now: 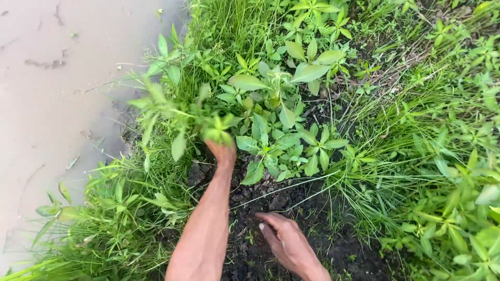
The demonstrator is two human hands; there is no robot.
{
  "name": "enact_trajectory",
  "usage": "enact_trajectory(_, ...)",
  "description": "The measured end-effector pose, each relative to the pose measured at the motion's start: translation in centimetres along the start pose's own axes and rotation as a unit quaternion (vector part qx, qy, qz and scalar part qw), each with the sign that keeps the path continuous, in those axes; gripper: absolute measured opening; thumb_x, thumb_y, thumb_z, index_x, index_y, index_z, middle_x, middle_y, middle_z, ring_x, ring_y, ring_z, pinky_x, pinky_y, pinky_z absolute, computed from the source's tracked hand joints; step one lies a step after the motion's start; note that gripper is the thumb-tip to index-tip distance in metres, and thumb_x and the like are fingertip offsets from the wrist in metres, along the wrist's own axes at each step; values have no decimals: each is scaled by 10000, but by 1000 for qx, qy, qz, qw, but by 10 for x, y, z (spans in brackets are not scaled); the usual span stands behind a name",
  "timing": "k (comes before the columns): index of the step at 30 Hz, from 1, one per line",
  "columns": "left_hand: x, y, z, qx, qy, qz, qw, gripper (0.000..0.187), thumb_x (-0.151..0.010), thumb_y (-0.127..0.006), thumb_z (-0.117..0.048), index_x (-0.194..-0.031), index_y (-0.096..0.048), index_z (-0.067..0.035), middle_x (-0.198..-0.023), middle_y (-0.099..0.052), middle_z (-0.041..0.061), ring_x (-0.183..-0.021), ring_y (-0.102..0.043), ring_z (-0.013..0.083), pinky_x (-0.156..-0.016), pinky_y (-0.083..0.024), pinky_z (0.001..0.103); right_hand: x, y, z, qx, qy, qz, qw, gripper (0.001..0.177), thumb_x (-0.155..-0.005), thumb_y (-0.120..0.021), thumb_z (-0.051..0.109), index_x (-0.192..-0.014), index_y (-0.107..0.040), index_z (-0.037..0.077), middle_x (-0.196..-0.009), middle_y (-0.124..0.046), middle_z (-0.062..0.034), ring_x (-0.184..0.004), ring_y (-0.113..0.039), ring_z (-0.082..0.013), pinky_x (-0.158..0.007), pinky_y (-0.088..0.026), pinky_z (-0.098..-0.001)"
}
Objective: Removing weeds from the soil around a plant in an outdoor garden.
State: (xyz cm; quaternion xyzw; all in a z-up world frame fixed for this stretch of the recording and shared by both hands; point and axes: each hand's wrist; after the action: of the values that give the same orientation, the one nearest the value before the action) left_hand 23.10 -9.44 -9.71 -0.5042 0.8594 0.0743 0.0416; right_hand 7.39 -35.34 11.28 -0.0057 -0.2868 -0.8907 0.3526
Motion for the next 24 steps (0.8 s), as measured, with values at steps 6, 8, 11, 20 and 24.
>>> enact_trajectory(6,-2,30,-51,-133,41,-73,988,335,-1046,-618,-222,-906,-612,83,-758,-600,78,-697,-529,194,-566,-428,380,7,15,-2,-30,-25,-14,999,304,-937,-655,155,-1216,-703,43,-1173,-753,-156,-1086,-713,-330,-919,-544,-404)
enact_trajectory(8,5,46,-97,-24,158,-74,984,329,-1081,-534,-266,-965,-603,34,-716,-549,66,-596,-459,182,-492,-343,363,7,22,4,-39,-95,11,995,373,-930,-639,193,-1286,-687,91,-1179,-764,-114,-1034,-761,-278,-863,-583,-374)
enact_trajectory(11,1,61,-147,33,181,-83,979,350,-1101,-502,-300,-1021,-612,22,-645,-486,88,-510,-390,200,-441,-306,365,8,24,-9,-56,-38,-8,998,318,-944,-644,172,-1230,-688,42,-1206,-750,-151,-1079,-732,-304,-900,-565,-384)
enact_trajectory(20,-16,88,-221,228,43,66,971,259,-1214,-518,-222,-1174,-434,20,-819,-522,87,-730,-570,211,-984,-646,407,1,16,37,-28,-59,-7,998,319,-950,-622,178,-1241,-686,63,-1188,-741,-147,-1063,-730,-306,-891,-568,-388)
enact_trajectory(24,-3,81,-126,-230,145,132,953,332,-928,-642,-64,-1257,-607,-34,-974,-687,83,-918,-607,187,-908,-487,448,7,-1,41,14,-45,-10,999,330,-939,-635,176,-1243,-686,61,-1185,-754,-146,-1077,-732,-307,-900,-569,-390)
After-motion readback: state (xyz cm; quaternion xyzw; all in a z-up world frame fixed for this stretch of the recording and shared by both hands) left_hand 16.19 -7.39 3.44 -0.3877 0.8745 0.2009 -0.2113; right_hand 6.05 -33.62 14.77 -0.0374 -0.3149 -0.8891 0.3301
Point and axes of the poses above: each hand's wrist, its own x-axis away from the middle knuckle, its own y-axis out of the back of the hand, z = x × y
